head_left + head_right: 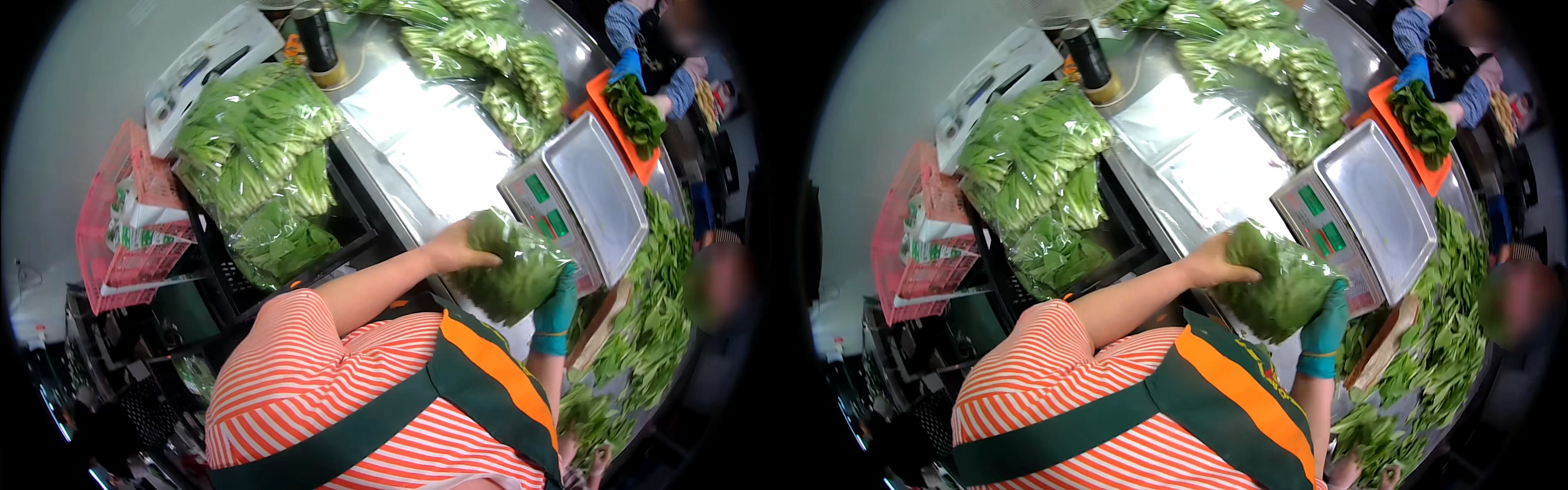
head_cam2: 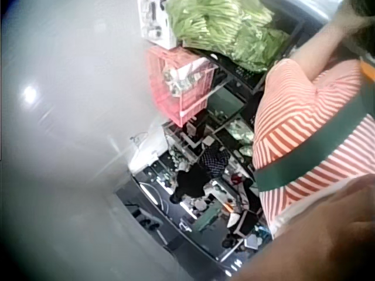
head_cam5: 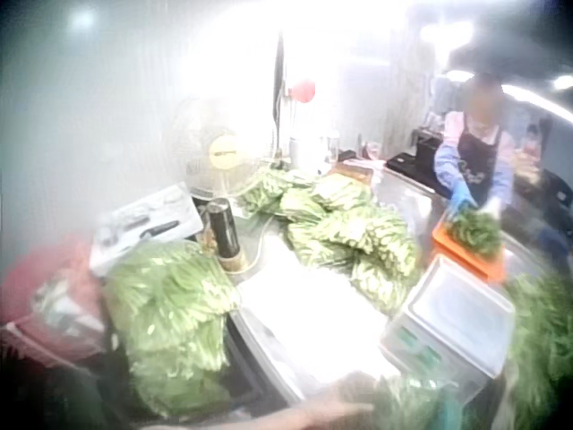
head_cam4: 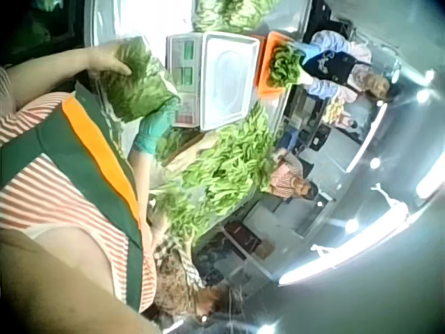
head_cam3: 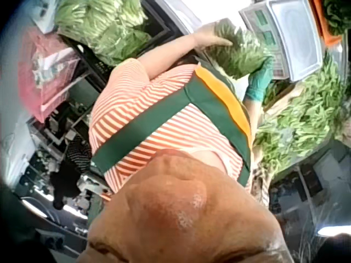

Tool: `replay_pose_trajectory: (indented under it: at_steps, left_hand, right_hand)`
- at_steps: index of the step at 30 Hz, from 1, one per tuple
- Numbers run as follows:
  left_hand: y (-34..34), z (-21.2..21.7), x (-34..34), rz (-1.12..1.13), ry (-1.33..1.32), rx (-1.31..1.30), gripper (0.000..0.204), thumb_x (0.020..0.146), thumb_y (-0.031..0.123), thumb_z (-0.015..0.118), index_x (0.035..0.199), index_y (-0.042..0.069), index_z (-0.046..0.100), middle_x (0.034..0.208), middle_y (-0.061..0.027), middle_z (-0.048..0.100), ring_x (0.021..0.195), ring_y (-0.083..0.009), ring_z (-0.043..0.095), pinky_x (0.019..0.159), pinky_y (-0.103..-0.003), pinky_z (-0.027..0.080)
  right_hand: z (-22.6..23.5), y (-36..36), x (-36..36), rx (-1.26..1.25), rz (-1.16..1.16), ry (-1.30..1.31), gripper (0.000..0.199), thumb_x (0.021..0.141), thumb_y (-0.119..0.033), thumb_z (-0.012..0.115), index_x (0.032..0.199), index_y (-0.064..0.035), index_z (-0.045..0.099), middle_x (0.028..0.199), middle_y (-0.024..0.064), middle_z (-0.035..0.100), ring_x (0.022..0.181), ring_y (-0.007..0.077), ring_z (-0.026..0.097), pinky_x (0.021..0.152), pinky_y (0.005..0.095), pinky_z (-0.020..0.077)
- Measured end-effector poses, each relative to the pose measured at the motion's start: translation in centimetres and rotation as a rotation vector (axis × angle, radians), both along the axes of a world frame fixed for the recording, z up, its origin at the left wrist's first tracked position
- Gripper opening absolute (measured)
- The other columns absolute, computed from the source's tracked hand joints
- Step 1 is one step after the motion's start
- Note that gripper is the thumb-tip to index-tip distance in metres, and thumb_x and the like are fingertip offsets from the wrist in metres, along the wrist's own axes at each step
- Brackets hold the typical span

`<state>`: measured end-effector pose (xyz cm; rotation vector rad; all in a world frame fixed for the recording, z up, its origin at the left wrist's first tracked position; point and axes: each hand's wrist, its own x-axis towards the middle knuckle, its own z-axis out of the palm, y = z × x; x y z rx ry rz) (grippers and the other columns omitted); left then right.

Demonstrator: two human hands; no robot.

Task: The person gathers leafy green vegetables on a metal table, weighs them on a digital scale, and packs them into plastic bags. The person repeats this process multiple times, handling the vegetables by hand and using a rubber band to secure the bundles.

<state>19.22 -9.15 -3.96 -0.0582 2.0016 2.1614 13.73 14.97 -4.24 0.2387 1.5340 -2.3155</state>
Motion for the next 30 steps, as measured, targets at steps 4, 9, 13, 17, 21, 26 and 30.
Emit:
replay_pose_trajectory:
  at_steps: [4, 9, 13, 17, 21, 26, 30]
  left_hand:
    - [-9.1, -2.0, 5.6, 0.376, -0.068, 0.433, 0.054, 0.072, 0.010, 0.074, 0.120, 0.004, 0.051, 0.114, -0.0063, 0.058, 0.104, -0.0177, 0.054, 0.090, -0.034, 0.044]
    - [-26.5, 1.7, 21.0, 1.134, -0.183, 0.225, 0.046, 0.077, 0.024, 0.068, 0.112, -0.001, 0.054, 0.106, -0.0142, 0.060, 0.093, -0.0242, 0.061, 0.083, -0.037, 0.049]
    - [-33.5, -4.8, 28.5, 1.375, -0.105, -1.372, 0.078, 0.079, 0.031, 0.067, 0.136, -0.003, 0.025, 0.130, -0.0261, 0.041, 0.118, -0.0368, 0.044, 0.099, -0.044, 0.035]
    - [-29.3, -12.1, 23.4, 1.339, -0.585, -1.477, 0.090, 0.077, 0.053, 0.057, 0.141, 0.005, 0.016, 0.138, -0.0302, 0.026, 0.127, -0.0439, 0.028, 0.105, -0.048, 0.025]
    - [-29.0, -9.7, 19.7, 1.614, -0.631, -1.668, 0.080, 0.078, 0.052, 0.059, 0.135, 0.003, 0.034, 0.132, -0.0318, 0.034, 0.120, -0.0424, 0.038, 0.098, -0.051, 0.033]
    - [-20.8, -0.9, 5.3, 1.256, 0.343, -1.355, 0.064, 0.087, 0.036, 0.056, 0.137, 0.006, 0.032, 0.140, -0.0259, 0.025, 0.130, -0.0379, 0.025, 0.105, -0.048, 0.024]
    - [-4.2, 2.4, -5.5, 0.605, 0.819, -0.955, 0.056, 0.087, 0.021, 0.058, 0.133, -0.001, 0.035, 0.137, -0.0185, 0.037, 0.128, -0.0331, 0.032, 0.106, -0.040, 0.024]
  right_hand:
    - [3.7, -2.1, 0.9, 0.426, 0.307, 0.375, 0.037, 0.096, -0.025, 0.042, 0.125, -0.0043, 0.050, 0.123, 0.0085, 0.054, 0.112, 0.0182, 0.051, 0.094, 0.0325, 0.0395]
    - [3.1, 5.7, -0.7, 0.873, -0.088, 0.762, 0.043, 0.091, -0.009, 0.048, 0.133, -0.0008, 0.040, 0.134, 0.0113, 0.045, 0.124, 0.0211, 0.039, 0.104, 0.0333, 0.0277]
    - [0.4, 12.6, -2.3, 1.391, -0.225, 0.866, 0.079, 0.075, -0.012, 0.070, 0.138, 0.0015, 0.024, 0.142, 0.0156, 0.030, 0.128, 0.0257, 0.033, 0.106, 0.0358, 0.0255]
    - [-5.0, 18.4, -2.6, 1.548, -0.193, 0.577, 0.077, 0.071, -0.019, 0.073, 0.133, 0.0024, 0.034, 0.125, 0.0218, 0.048, 0.114, 0.0315, 0.047, 0.097, 0.0346, 0.0369]
    - [-8.8, 24.2, -2.3, 0.849, -0.692, 0.419, 0.031, 0.088, -0.015, 0.054, 0.112, 0.0054, 0.057, 0.101, 0.0097, 0.062, 0.088, 0.0160, 0.055, 0.081, 0.0294, 0.0434]
    - [-2.9, 13.3, 0.8, 0.500, -0.303, 0.722, 0.045, 0.078, 0.007, 0.046, 0.122, -0.0039, 0.051, 0.120, 0.0149, 0.056, 0.111, 0.0251, 0.054, 0.095, 0.0336, 0.0407]
    - [-2.1, 2.3, 2.6, 1.001, 0.268, 1.029, 0.038, 0.082, -0.020, 0.056, 0.117, -0.0064, 0.055, 0.105, 0.0158, 0.061, 0.095, 0.0334, 0.058, 0.083, 0.0380, 0.0465]
